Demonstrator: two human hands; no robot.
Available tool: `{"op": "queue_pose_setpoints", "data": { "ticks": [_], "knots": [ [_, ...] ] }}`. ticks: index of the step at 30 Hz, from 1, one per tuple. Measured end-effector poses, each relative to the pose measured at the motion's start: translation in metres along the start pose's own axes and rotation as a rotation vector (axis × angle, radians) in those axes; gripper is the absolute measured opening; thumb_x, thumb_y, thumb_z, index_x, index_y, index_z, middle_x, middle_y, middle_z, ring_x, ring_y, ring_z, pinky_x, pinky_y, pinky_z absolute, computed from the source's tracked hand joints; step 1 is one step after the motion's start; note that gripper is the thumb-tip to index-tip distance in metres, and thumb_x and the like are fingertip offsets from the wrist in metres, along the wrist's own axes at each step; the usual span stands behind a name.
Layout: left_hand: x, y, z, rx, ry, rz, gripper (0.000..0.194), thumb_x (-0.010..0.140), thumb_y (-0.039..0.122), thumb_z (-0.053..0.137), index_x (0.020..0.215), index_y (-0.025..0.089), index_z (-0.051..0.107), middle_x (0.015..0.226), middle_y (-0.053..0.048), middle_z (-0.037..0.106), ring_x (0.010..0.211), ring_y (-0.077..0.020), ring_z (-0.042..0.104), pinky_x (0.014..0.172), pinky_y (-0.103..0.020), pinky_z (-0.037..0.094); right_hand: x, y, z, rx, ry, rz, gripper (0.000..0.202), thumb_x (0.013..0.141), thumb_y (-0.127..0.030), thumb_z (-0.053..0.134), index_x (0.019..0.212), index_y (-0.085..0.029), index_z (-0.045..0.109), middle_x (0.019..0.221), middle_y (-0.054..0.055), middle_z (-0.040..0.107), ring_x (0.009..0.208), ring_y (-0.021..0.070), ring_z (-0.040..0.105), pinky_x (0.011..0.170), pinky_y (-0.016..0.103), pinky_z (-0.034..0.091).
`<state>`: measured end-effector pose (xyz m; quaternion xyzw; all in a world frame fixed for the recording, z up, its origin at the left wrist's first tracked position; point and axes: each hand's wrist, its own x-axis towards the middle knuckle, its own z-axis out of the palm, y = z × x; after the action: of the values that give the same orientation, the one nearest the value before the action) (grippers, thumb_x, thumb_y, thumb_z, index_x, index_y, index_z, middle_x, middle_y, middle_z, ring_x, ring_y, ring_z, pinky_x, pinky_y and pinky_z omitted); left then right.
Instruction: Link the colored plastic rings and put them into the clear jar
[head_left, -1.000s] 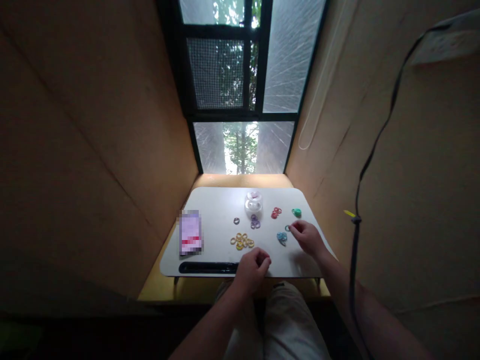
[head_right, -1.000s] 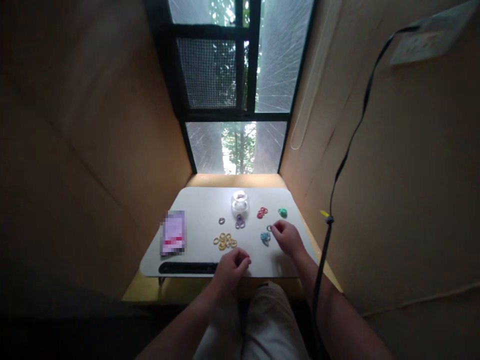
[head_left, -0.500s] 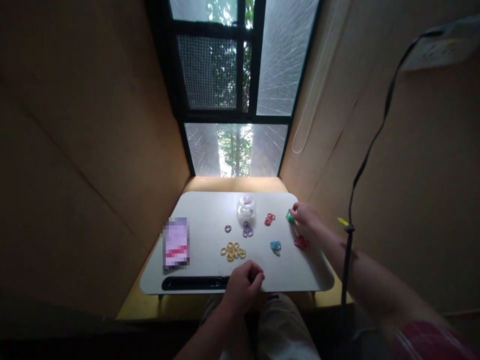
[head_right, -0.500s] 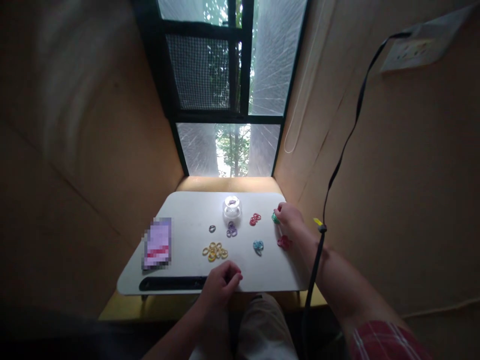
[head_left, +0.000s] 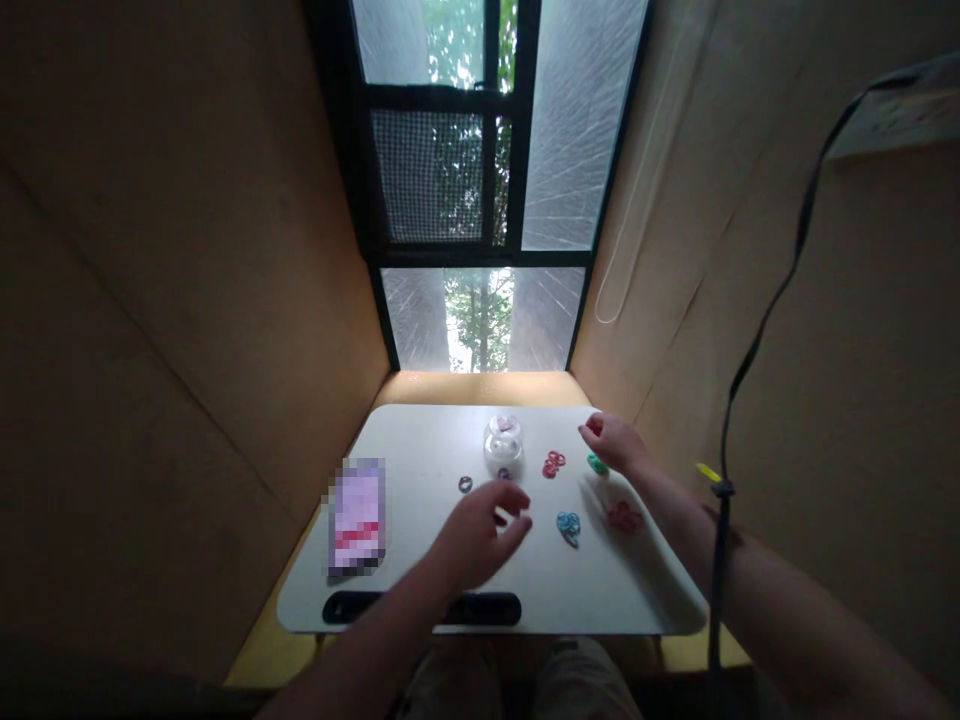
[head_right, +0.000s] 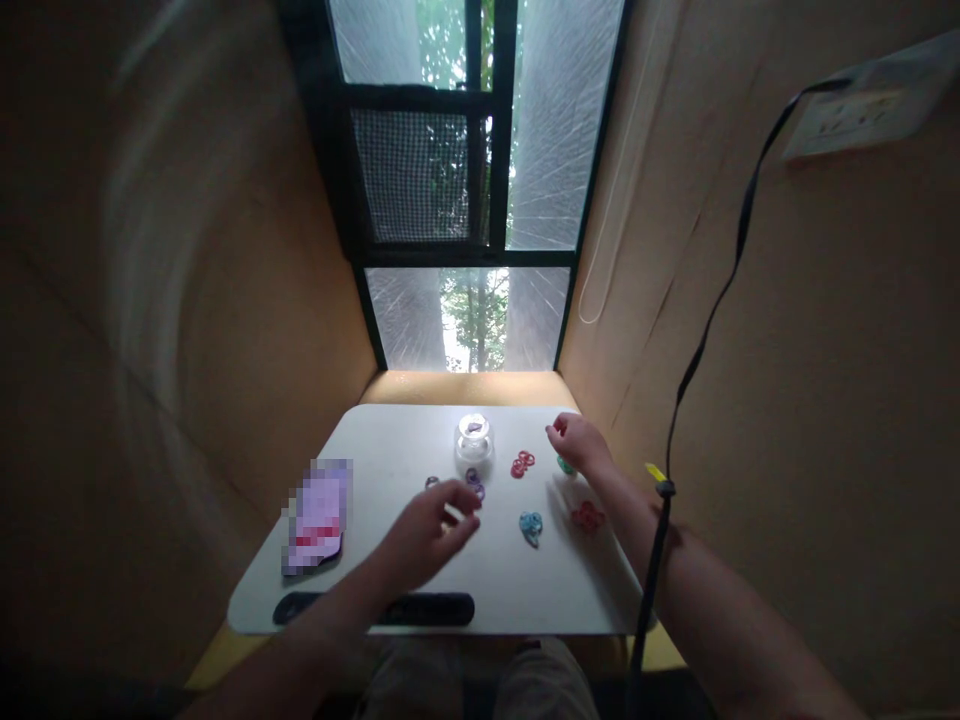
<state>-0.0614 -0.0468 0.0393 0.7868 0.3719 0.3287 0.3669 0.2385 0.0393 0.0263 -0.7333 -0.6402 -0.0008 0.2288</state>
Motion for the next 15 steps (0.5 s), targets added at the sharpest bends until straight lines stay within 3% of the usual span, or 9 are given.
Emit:
{"op": "queue_pose_setpoints", "data": {
  "ticks": [3,7,12,15],
  "knots": [
    [0.062,0.000,-0.036,0.294,0.058,0.117,0.031,0.083,0.033,0.057,0.110,0.018,0.059,0.105,-0.007,0.064,0.091,-0.0178,0.061,0.081,-0.031,0.051,-0.006,-0.009,-0.001,0.053,0.009,-0.029,0.022,0.083,-0.035,0.052,0.073,-0.018,0.062,0.072,0.004,0.065,0.062,0.0134,0.053,0.057,0.024,0.032],
    [0.125,-0.014,-0.056,0.691,-0.090,0.155,0.051,0.079,0.040,0.062,0.124,0.016,0.054,0.125,-0.013,0.057,0.113,-0.0265,0.055,0.098,-0.038,0.043,-0.014,-0.024,-0.003,0.117,0.009,-0.088,0.019,0.082,-0.031,0.053,0.069,-0.018,0.059,0.073,0.004,0.063,0.066,0.0139,0.053,0.060,0.024,0.034],
    [0.156,-0.024,-0.057,0.833,-0.377,0.206,0.065,0.073,0.041,0.069,0.131,0.017,0.051,0.131,-0.015,0.055,0.117,-0.0296,0.053,0.099,-0.038,0.041,-0.023,-0.034,-0.007,0.171,0.010,-0.147,0.017,0.080,-0.030,0.054,0.069,-0.019,0.058,0.072,0.002,0.060,0.066,0.0141,0.050,0.061,0.025,0.035],
    [0.163,-0.028,-0.054,0.844,-0.469,0.207,0.065,0.071,0.039,0.070,0.130,0.018,0.054,0.124,-0.014,0.060,0.109,-0.0296,0.058,0.092,-0.036,0.044,-0.027,-0.035,-0.008,0.202,0.016,-0.173,0.016,0.080,-0.029,0.054,0.069,-0.019,0.057,0.072,0.002,0.059,0.066,0.0142,0.049,0.062,0.026,0.035]
  ]
}}
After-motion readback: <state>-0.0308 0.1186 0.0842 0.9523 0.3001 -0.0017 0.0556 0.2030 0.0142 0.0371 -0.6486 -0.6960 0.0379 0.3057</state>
